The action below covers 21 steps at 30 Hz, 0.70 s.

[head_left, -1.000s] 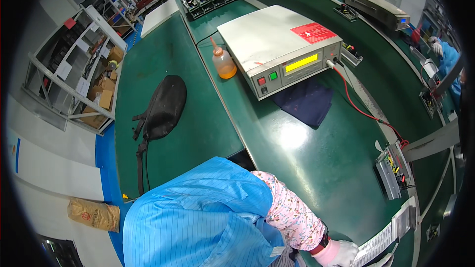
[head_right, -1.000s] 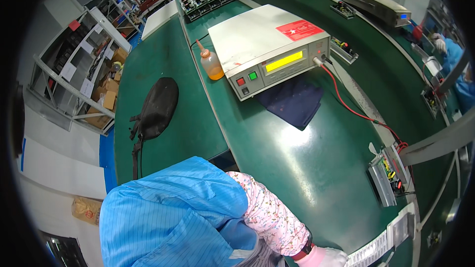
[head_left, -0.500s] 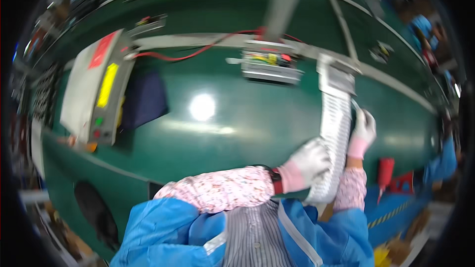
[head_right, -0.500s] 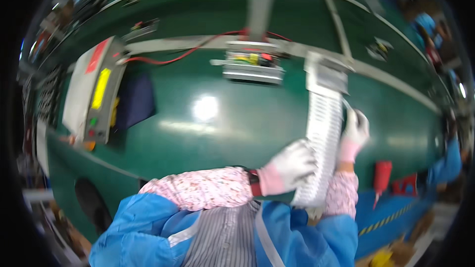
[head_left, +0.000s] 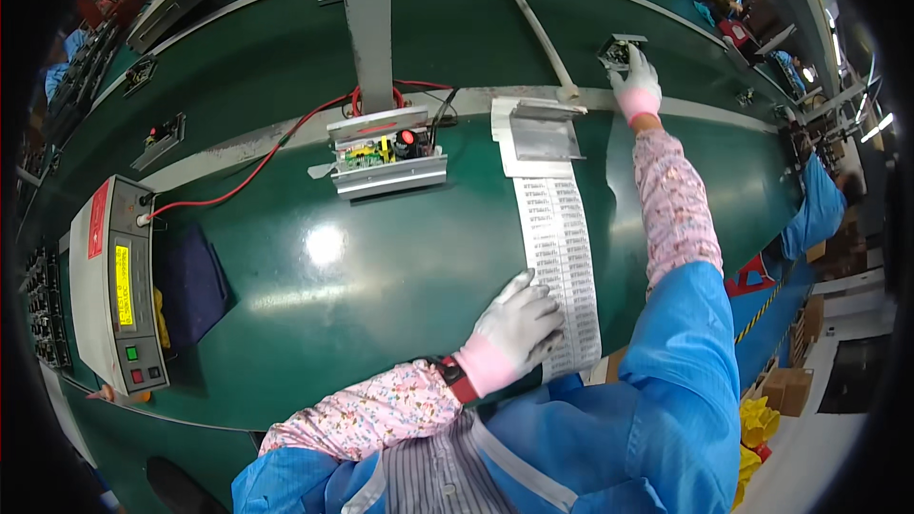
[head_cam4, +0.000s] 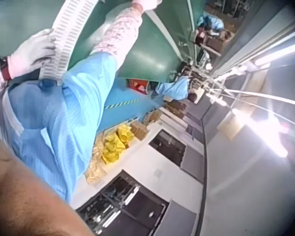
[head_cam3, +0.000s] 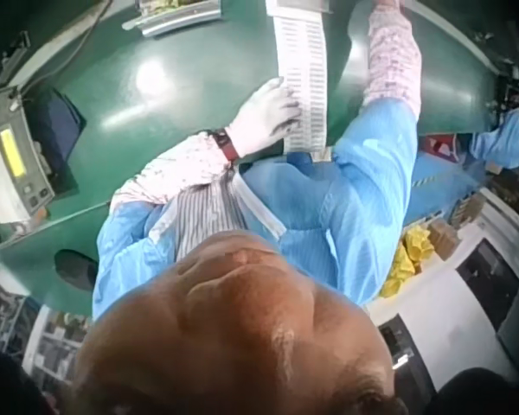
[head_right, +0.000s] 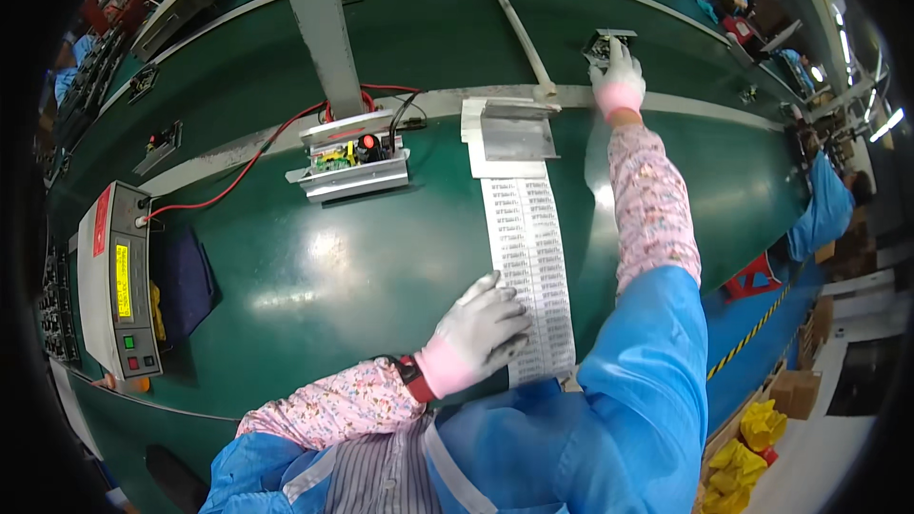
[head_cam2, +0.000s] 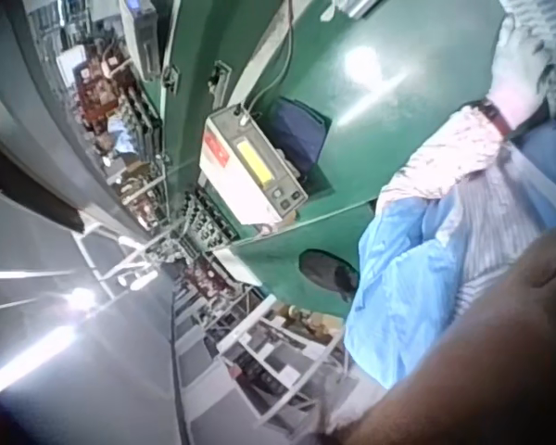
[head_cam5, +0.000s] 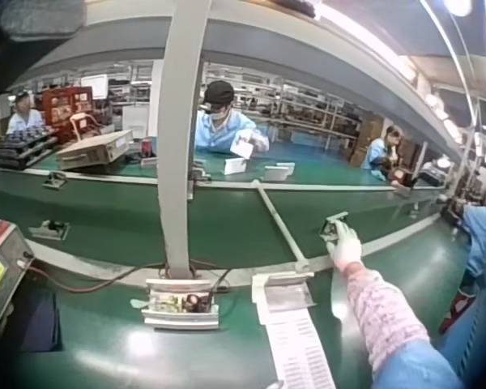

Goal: Cleaning circuit boards with a squeeze bottle and organizing components into a mesh bag on an assembly line.

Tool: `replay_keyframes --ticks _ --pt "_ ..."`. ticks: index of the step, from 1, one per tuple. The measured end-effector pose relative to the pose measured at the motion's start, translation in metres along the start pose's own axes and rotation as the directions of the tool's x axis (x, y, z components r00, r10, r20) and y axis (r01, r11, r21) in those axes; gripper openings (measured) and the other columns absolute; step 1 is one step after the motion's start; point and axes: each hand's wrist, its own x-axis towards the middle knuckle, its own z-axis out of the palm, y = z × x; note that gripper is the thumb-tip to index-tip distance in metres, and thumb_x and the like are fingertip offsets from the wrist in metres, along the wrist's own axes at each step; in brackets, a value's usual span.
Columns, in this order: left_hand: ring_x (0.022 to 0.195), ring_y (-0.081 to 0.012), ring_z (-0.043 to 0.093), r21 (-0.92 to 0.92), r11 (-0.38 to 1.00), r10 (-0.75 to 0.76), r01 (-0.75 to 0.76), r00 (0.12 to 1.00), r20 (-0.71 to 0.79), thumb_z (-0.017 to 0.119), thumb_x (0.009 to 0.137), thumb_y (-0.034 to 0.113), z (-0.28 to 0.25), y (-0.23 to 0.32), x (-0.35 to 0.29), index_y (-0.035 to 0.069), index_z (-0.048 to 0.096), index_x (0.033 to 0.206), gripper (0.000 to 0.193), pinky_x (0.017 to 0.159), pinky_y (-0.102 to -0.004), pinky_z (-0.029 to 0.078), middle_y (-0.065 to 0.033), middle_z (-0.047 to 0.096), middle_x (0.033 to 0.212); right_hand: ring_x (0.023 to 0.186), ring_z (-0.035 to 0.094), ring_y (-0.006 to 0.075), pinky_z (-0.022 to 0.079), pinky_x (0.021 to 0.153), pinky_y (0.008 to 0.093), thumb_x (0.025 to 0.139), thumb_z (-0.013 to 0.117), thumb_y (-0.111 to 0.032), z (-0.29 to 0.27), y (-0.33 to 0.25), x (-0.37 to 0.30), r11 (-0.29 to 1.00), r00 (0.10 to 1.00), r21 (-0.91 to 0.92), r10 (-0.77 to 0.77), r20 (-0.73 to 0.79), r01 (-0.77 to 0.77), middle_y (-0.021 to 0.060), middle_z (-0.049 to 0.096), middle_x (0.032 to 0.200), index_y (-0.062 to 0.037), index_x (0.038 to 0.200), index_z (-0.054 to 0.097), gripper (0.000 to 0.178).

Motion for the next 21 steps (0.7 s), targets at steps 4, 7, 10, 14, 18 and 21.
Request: replay_keyframes --ticks 4,7,10,14,18,21 --pt "0.118 -0.0302 0.059 -0.023 0.999 -0.030 0.030 1.000 -0.004 0.067 0.089 0.020 0.001 -0.004 0.000 0.005 0.069 0.108 0.024 0.120 -0.0509 0.034 -0.0094 0.067 0.115 0.124 0.058 0.0310 0.053 0.097 0.0370 0.092 0.063 -0.018 0.041 0.016 0.051 0.912 0.979 -0.363 -0.202 0.003 0.189 0.0103 0.059 0.142 -0.0251 0.156 0.038 0.069" --pt "0.119 -0.0302 0.059 -0.018 1.000 -0.023 0.022 1.000 -0.019 0.068 0.088 0.020 0.001 -0.006 -0.001 0.005 0.069 0.109 0.026 0.120 -0.0512 0.035 -0.0092 0.066 0.116 0.129 0.053 0.0334 0.053 0.098 0.0409 0.091 0.063 -0.017 0.055 0.010 0.073 0.833 0.963 -0.490 -0.267 0.049 0.256 0.0095 0.055 0.146 -0.0261 0.158 0.031 0.074" --pt "0.119 -0.0302 0.059 -0.004 0.999 -0.035 0.035 0.999 -0.012 0.067 0.088 0.020 0.002 -0.008 0.000 0.005 0.069 0.110 0.026 0.120 -0.0512 0.035 -0.0091 0.066 0.117 0.125 0.055 0.0336 0.053 0.096 0.0412 0.092 0.062 -0.017 0.057 0.014 0.088 0.850 0.967 -0.461 -0.206 0.151 0.253 0.0096 0.057 0.140 -0.0256 0.157 0.032 0.072" --pt "0.120 -0.0301 0.059 -0.004 0.999 -0.043 0.043 0.999 -0.009 0.066 0.088 0.020 0.002 -0.007 0.000 0.005 0.068 0.110 0.027 0.120 -0.0511 0.035 -0.0091 0.066 0.117 0.117 0.059 0.0338 0.054 0.094 0.0411 0.092 0.061 -0.015 0.049 0.013 0.090 0.868 0.957 -0.430 -0.153 0.247 0.250 0.0109 0.061 0.133 -0.0250 0.156 0.034 0.070" --pt "0.120 -0.0297 0.059 -0.023 0.999 -0.035 0.034 0.999 -0.031 0.065 0.090 0.020 -0.001 -0.005 0.002 0.005 0.068 0.110 0.026 0.120 -0.0508 0.035 -0.0090 0.066 0.117 0.107 0.064 0.0338 0.056 0.090 0.0403 0.091 0.061 -0.010 0.019 0.013 0.075 0.879 0.958 -0.398 -0.187 0.218 0.262 0.0144 0.063 0.126 -0.0246 0.156 0.036 0.071" --pt "0.120 -0.0291 0.058 -0.002 1.000 -0.031 0.031 0.999 -0.032 0.064 0.091 0.021 0.000 -0.006 0.001 0.005 0.069 0.110 0.025 0.120 -0.0504 0.035 -0.0089 0.066 0.117 0.098 0.066 0.0300 0.057 0.087 0.0371 0.090 0.065 -0.004 -0.033 -0.008 0.045 0.982 0.988 -0.122 -0.147 -0.038 0.142 0.0173 0.064 0.121 -0.0188 0.154 0.039 0.071"
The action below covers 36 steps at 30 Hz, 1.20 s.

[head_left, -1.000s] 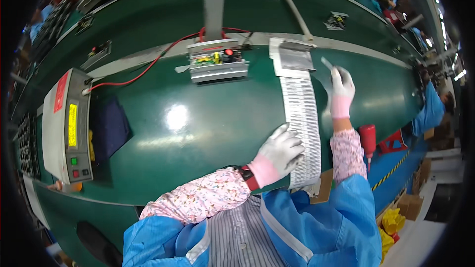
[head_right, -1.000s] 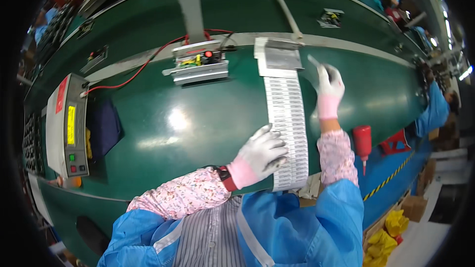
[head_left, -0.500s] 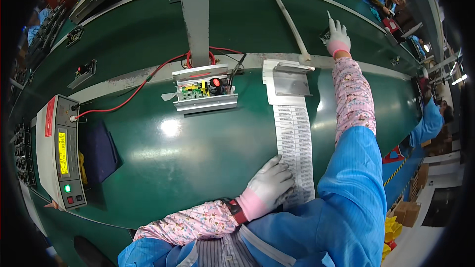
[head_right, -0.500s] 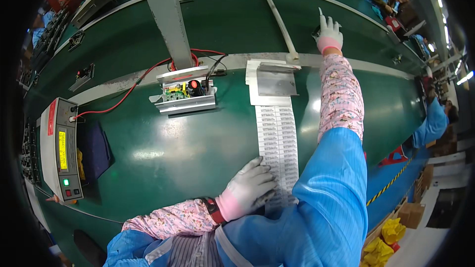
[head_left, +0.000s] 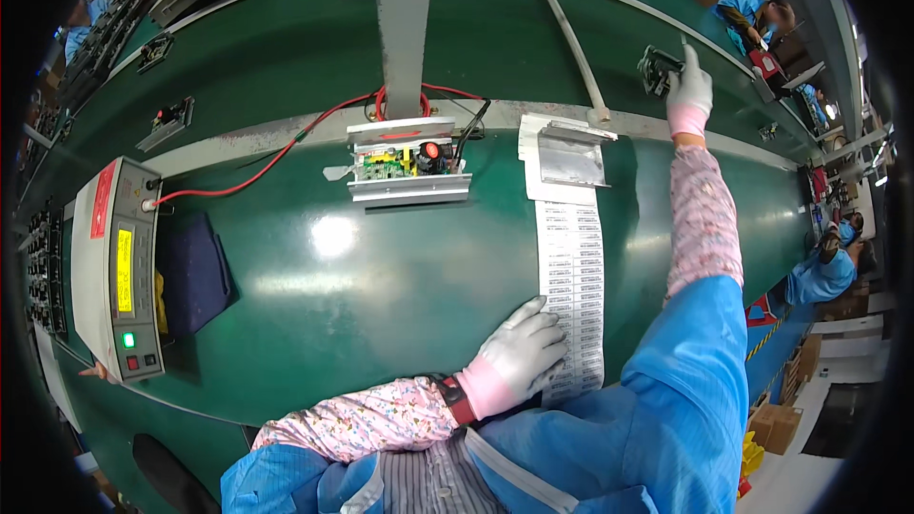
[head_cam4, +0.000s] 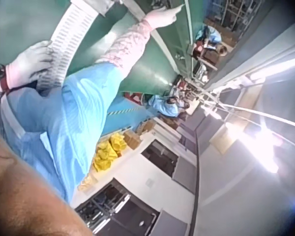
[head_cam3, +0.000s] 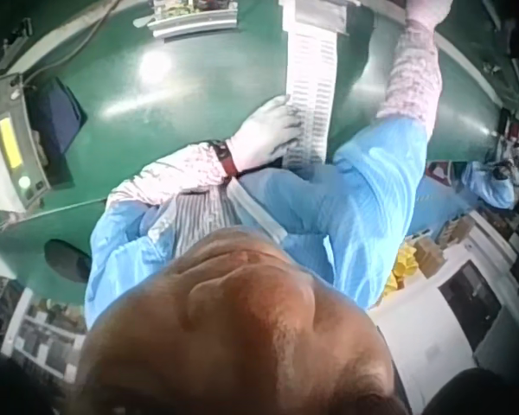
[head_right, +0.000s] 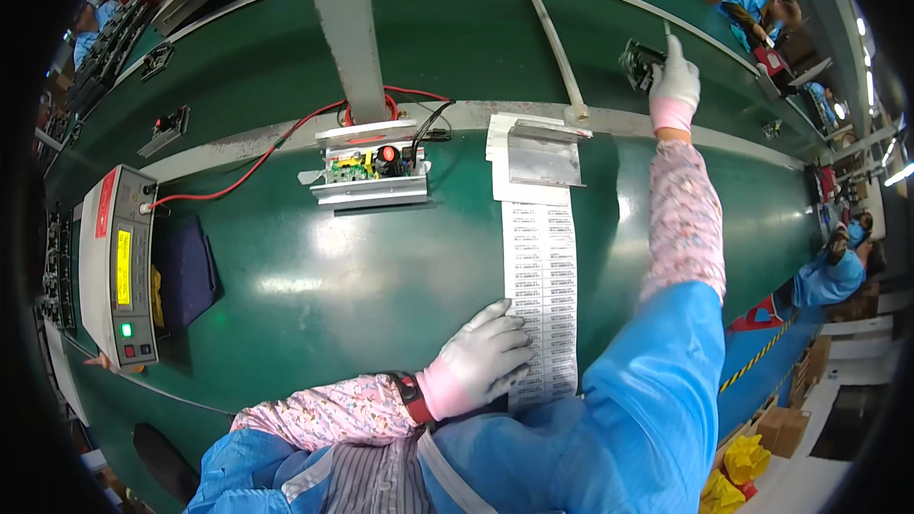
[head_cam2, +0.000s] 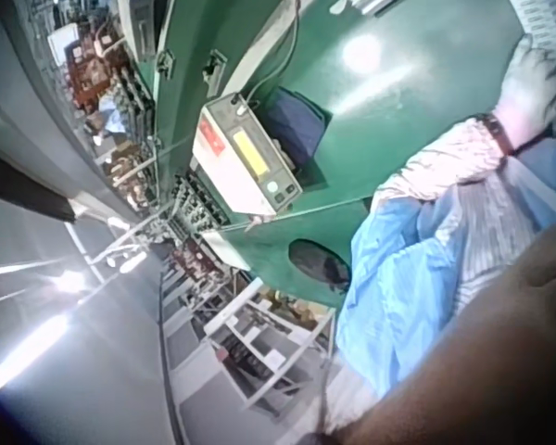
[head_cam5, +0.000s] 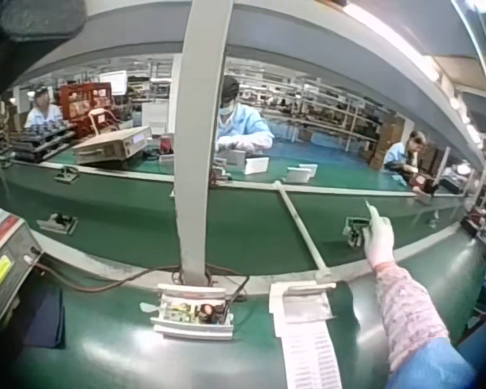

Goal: Cleaning circuit boards with a squeeze bottle and organizing components into a mesh bag on an assembly line.

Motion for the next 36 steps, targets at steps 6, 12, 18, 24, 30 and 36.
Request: replay_keyframes --ticks 6,12,18,24,30,36 --pt "0.114 -0.0290 0.060 0.041 0.999 0.005 -0.006 0.999 0.041 0.065 0.092 0.020 0.003 0.004 -0.003 0.005 0.070 0.110 0.024 0.116 -0.0496 0.040 -0.0092 0.066 0.116 0.088 0.071 0.0234 0.060 0.081 0.0331 0.086 0.074 0.001 -0.115 -0.068 -0.078 0.548 0.911 0.791 0.119 -0.395 0.271 0.0192 0.067 0.112 -0.0076 0.150 0.043 0.072" --pt "0.107 -0.0277 0.062 0.032 0.985 0.168 -0.169 0.909 -0.382 0.067 0.091 0.020 -0.005 0.014 -0.005 0.006 0.072 0.109 0.023 0.111 -0.0492 0.045 -0.0091 0.067 0.116 0.092 0.068 0.0190 0.056 0.083 0.0285 0.082 0.072 0.009 -0.205 -0.153 -0.181 0.413 0.805 0.799 -0.576 -0.143 0.437 0.0153 0.068 0.120 -0.0021 0.151 0.043 0.076" --pt "0.107 -0.0255 0.063 0.180 0.892 0.441 -0.414 0.710 -0.549 0.067 0.090 0.016 -0.034 0.049 -0.026 0.009 0.075 0.107 0.020 0.104 -0.0457 0.050 -0.0076 0.067 0.118 0.090 0.067 0.0224 0.054 0.084 0.0304 0.078 0.073 0.000 -0.213 -0.209 -0.242 0.438 0.535 0.747 -0.834 0.131 0.500 0.0104 0.069 0.117 -0.0078 0.150 0.047 0.078" --pt "0.109 -0.0281 0.061 0.128 0.990 0.058 0.065 0.637 -0.768 0.065 0.087 0.005 -0.080 0.013 -0.038 0.003 0.071 0.115 0.029 0.100 -0.0393 0.049 -0.0137 0.065 0.119 0.089 0.067 0.0237 0.054 0.080 0.0312 0.082 0.072 -0.012 -0.190 -0.210 -0.275 0.330 0.742 0.865 -0.666 -0.070 0.377 0.0107 0.071 0.106 -0.0090 0.139 0.059 0.058" --pt "0.091 -0.0191 0.062 -0.414 0.862 -0.504 0.293 0.584 -0.636 0.064 0.094 0.013 -0.071 -0.017 -0.045 0.001 0.069 0.113 0.023 0.085 -0.0301 0.051 -0.0094 0.069 0.104 0.092 0.062 0.0155 0.047 0.089 0.0238 0.095 0.069 -0.019 -0.202 -0.190 -0.293 0.302 0.815 0.844 -0.256 0.519 -0.443 0.0097 0.072 0.112 0.0033 0.112 0.071 0.028" --pt "0.082 -0.0128 0.061 -0.576 0.781 -0.592 0.243 0.584 -0.556 0.061 0.098 0.018 -0.062 -0.017 -0.047 0.000 0.068 0.109 0.021 0.075 -0.0252 0.050 -0.0068 0.071 0.097 0.092 0.060 0.0134 0.046 0.088 0.0222 0.096 0.070 -0.025 -0.203 -0.195 -0.291 0.334 0.662 0.696 -0.229 0.714 -0.635 0.0104 0.073 0.112 0.0043 0.107 0.072 0.031"
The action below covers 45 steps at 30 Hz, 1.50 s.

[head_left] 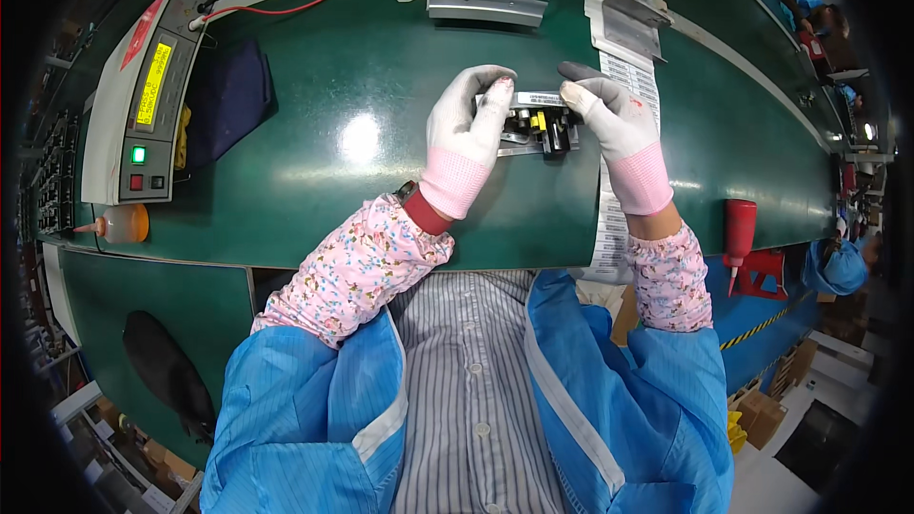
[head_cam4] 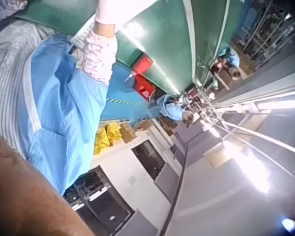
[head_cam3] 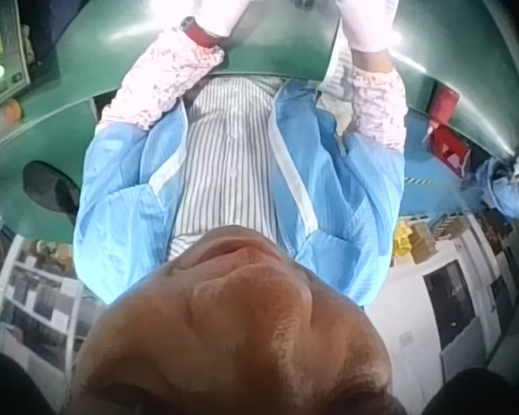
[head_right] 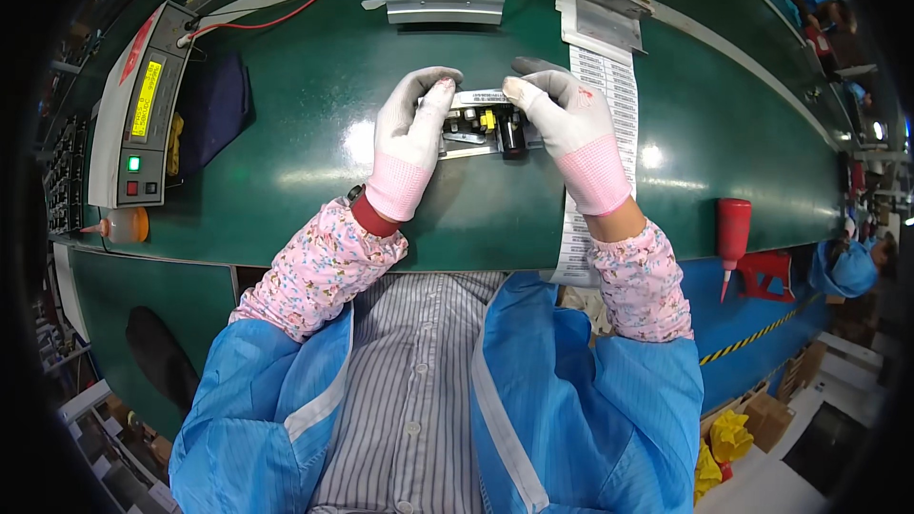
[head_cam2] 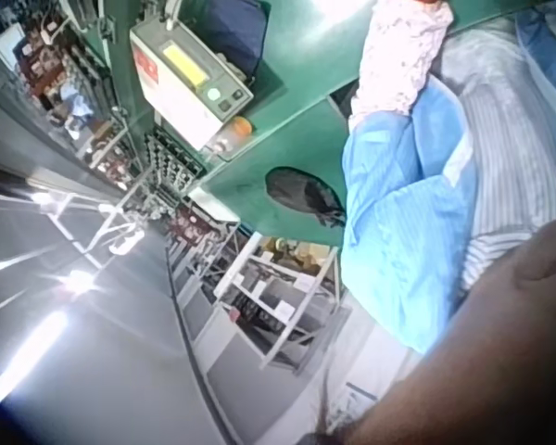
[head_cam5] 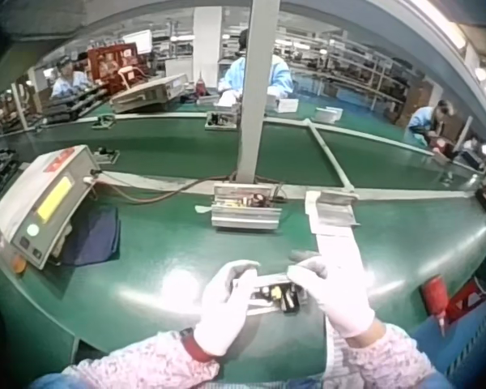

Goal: Cleaning circuit boards with a squeeze bottle and organizing components into a mesh bag on an assembly line.

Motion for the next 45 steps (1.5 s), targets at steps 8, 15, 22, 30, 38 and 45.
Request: replay_keyframes --ticks 8,15,22,30,38,45 --pt "0.082 -0.0128 0.060 -0.034 0.999 -0.040 0.041 0.999 0.032 0.060 0.099 0.017 0.000 0.005 -0.002 0.000 0.067 0.107 0.021 0.077 -0.0256 0.050 -0.0064 0.070 0.097 0.096 0.061 0.0126 0.047 0.090 0.0230 0.096 0.071 -0.026 -0.005 0.005 0.010 0.998 0.996 0.053 -0.029 0.084 0.024 0.0110 0.070 0.120 0.0048 0.108 0.072 0.033" --pt "0.081 -0.0128 0.060 -0.043 0.999 -0.015 0.016 0.999 0.034 0.063 0.098 0.017 0.000 0.001 -0.001 -0.001 0.066 0.106 0.020 0.075 -0.0255 0.050 -0.0073 0.070 0.097 0.097 0.062 0.0128 0.047 0.092 0.0236 0.096 0.070 -0.026 -0.006 0.005 0.013 0.998 0.993 0.037 -0.051 0.103 0.047 0.0113 0.070 0.120 0.0056 0.109 0.072 0.034" --pt "0.078 -0.0135 0.061 -0.020 0.999 -0.032 0.033 0.998 0.048 0.068 0.095 0.017 0.000 0.003 -0.003 -0.002 0.066 0.106 0.022 0.073 -0.0260 0.052 -0.0092 0.069 0.098 0.098 0.062 0.0131 0.047 0.092 0.0239 0.096 0.071 -0.026 -0.005 0.001 0.012 0.996 0.996 -0.066 -0.054 0.077 0.059 0.0114 0.071 0.121 0.0043 0.108 0.073 0.033" --pt "0.078 -0.0147 0.063 -0.023 0.999 -0.034 0.035 0.998 0.049 0.070 0.094 0.017 0.000 0.001 -0.004 -0.002 0.066 0.107 0.023 0.073 -0.0264 0.053 -0.0107 0.069 0.098 0.110 0.064 0.0199 0.048 0.098 0.0273 0.091 0.072 -0.022 -0.012 0.012 -0.003 0.867 0.899 -0.370 -0.411 -0.152 0.334 0.0125 0.068 0.126 -0.0007 0.113 0.074 0.030" --pt "0.085 -0.0170 0.065 -0.032 0.999 -0.032 0.034 0.998 0.046 0.071 0.093 0.018 -0.001 -0.001 -0.003 -0.002 0.065 0.110 0.027 0.079 -0.0284 0.054 -0.0119 0.070 0.101 0.129 0.056 0.0281 0.046 0.107 0.0341 0.087 0.071 -0.015 -0.013 0.029 -0.014 0.102 0.563 -0.811 -0.769 0.303 0.576 0.0165 0.061 0.138 -0.0052 0.126 0.070 0.040" --pt "0.097 -0.0197 0.066 0.045 0.996 0.077 -0.073 0.993 -0.085 0.073 0.092 0.019 -0.004 -0.008 0.004 -0.003 0.062 0.120 0.038 0.091 -0.0304 0.053 -0.0133 0.068 0.110 0.125 0.058 0.0276 0.046 0.105 0.0335 0.088 0.070 -0.017 -0.040 0.040 0.003 0.436 0.629 -0.711 -0.778 0.011 0.552 0.0157 0.062 0.136 -0.0053 0.135 0.063 0.049"
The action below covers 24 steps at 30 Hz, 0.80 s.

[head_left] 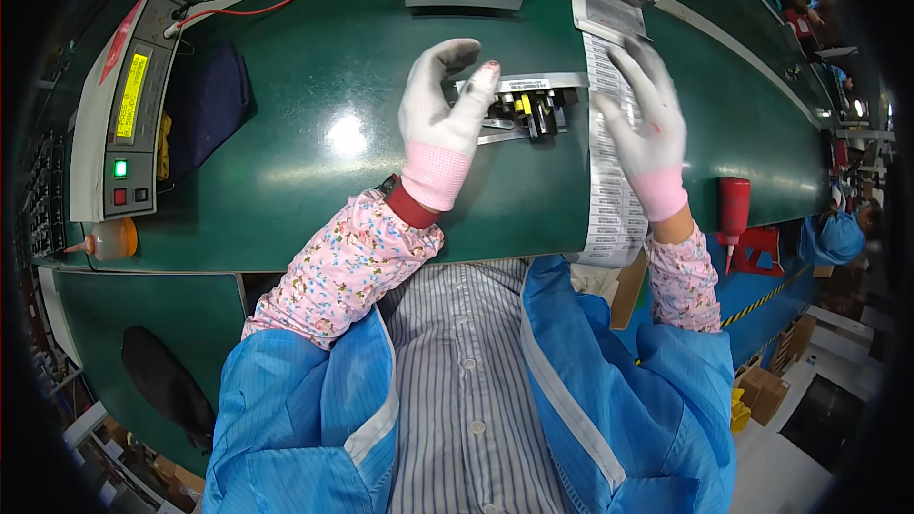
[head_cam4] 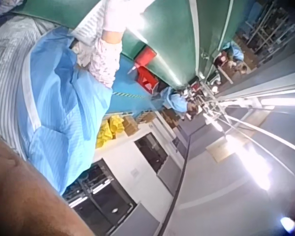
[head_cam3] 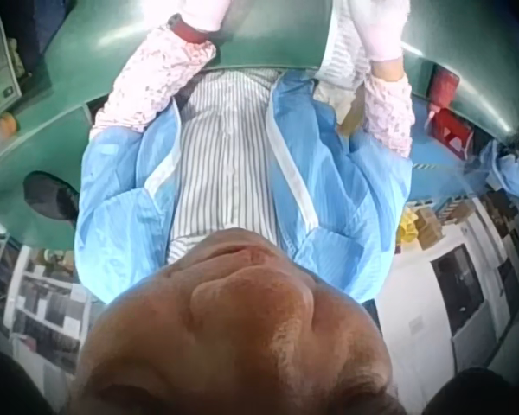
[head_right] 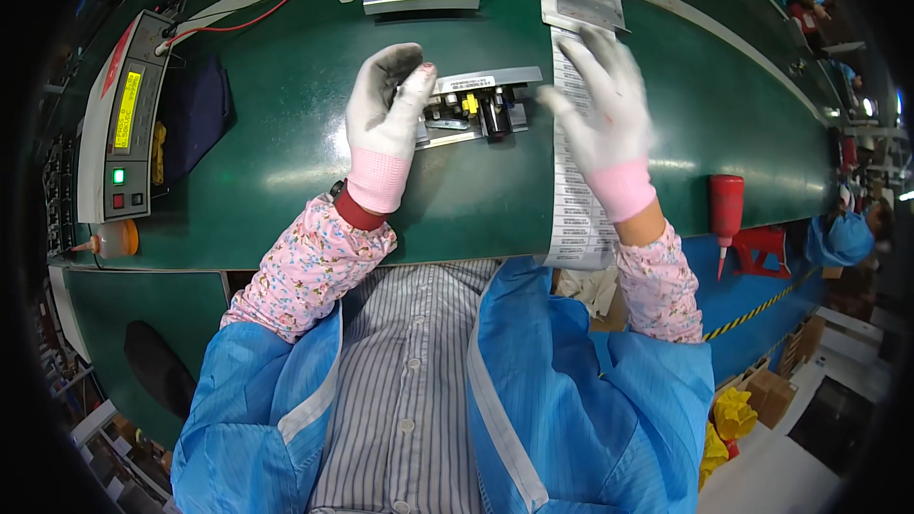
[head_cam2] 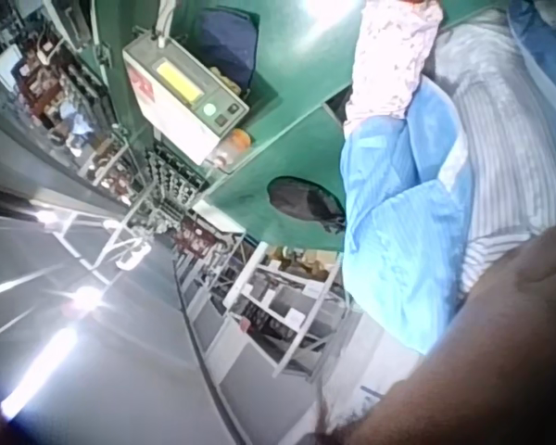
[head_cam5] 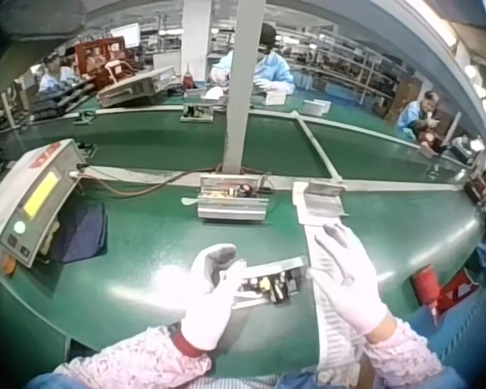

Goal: Cleaning circuit boards with a squeeze bottle and organizing components into a mesh bag on an assembly line.

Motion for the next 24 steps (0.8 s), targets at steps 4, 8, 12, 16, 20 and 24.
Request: replay_keyframes --ticks 4,8,12,16,20,24 --pt "0.102 -0.0199 0.065 -0.119 0.992 -0.043 0.048 0.998 0.045 0.076 0.090 0.018 0.001 -0.006 0.002 -0.005 0.059 0.126 0.046 0.094 -0.0308 0.051 -0.0137 0.067 0.114 0.117 0.060 0.0244 0.047 0.101 0.0310 0.089 0.071 -0.021 0.010 0.001 0.013 0.883 0.883 0.319 0.190 0.429 -0.345 0.0157 0.064 0.131 -0.0012 0.134 0.062 0.050" --pt "0.104 -0.0194 0.065 -0.290 0.949 -0.097 0.123 0.990 0.100 0.079 0.089 0.016 0.005 0.002 0.002 -0.006 0.056 0.130 0.053 0.096 -0.0306 0.051 -0.0138 0.067 0.117 0.108 0.062 0.0214 0.048 0.096 0.0288 0.089 0.073 -0.024 0.006 0.005 0.014 0.682 0.815 0.483 0.308 0.492 -0.549 0.0135 0.068 0.121 0.0021 0.132 0.062 0.052" --pt "0.104 -0.0180 0.066 -0.400 0.789 -0.188 0.466 0.803 0.565 0.080 0.087 0.007 0.002 0.010 -0.005 -0.006 0.057 0.131 0.052 0.096 -0.0289 0.051 -0.0139 0.069 0.119 0.103 0.064 0.0199 0.050 0.091 0.0276 0.088 0.077 -0.029 -0.008 0.008 0.014 0.503 0.769 0.582 0.429 0.475 -0.640 0.0153 0.069 0.116 0.0085 0.129 0.061 0.058" --pt "0.100 -0.0182 0.068 -0.364 0.822 -0.178 0.438 0.805 0.565 0.076 0.088 0.001 -0.005 0.022 -0.013 -0.005 0.063 0.126 0.040 0.092 -0.0273 0.052 -0.0137 0.072 0.116 0.104 0.065 0.0235 0.051 0.091 0.0306 0.086 0.079 -0.030 -0.015 0.001 0.010 0.578 0.845 0.618 0.328 0.422 -0.533 0.0175 0.067 0.123 0.0069 0.135 0.057 0.066" --pt "0.106 -0.0269 0.069 -0.502 0.702 -0.214 0.506 0.822 0.528 0.064 0.094 -0.005 -0.005 0.009 -0.010 -0.006 0.058 0.131 0.037 0.101 -0.0402 0.055 -0.0159 0.070 0.117 0.115 0.066 0.0278 0.051 0.098 0.0351 0.085 0.080 -0.033 -0.070 0.052 -0.029 0.890 0.880 -0.163 0.450 0.153 -0.426 0.0177 0.065 0.134 0.0003 0.143 0.052 0.073" --pt "0.105 -0.0285 0.069 -0.547 0.655 -0.198 0.522 0.817 0.542 0.063 0.095 -0.004 -0.005 0.005 -0.013 -0.006 0.058 0.131 0.036 0.100 -0.0412 0.055 -0.0170 0.070 0.117 0.107 0.068 0.0326 0.054 0.091 0.0392 0.076 0.085 -0.049 -0.163 0.115 -0.091 0.406 0.623 -0.725 0.781 -0.042 -0.557 0.0183 0.068 0.126 -0.0009 0.139 0.055 0.085"
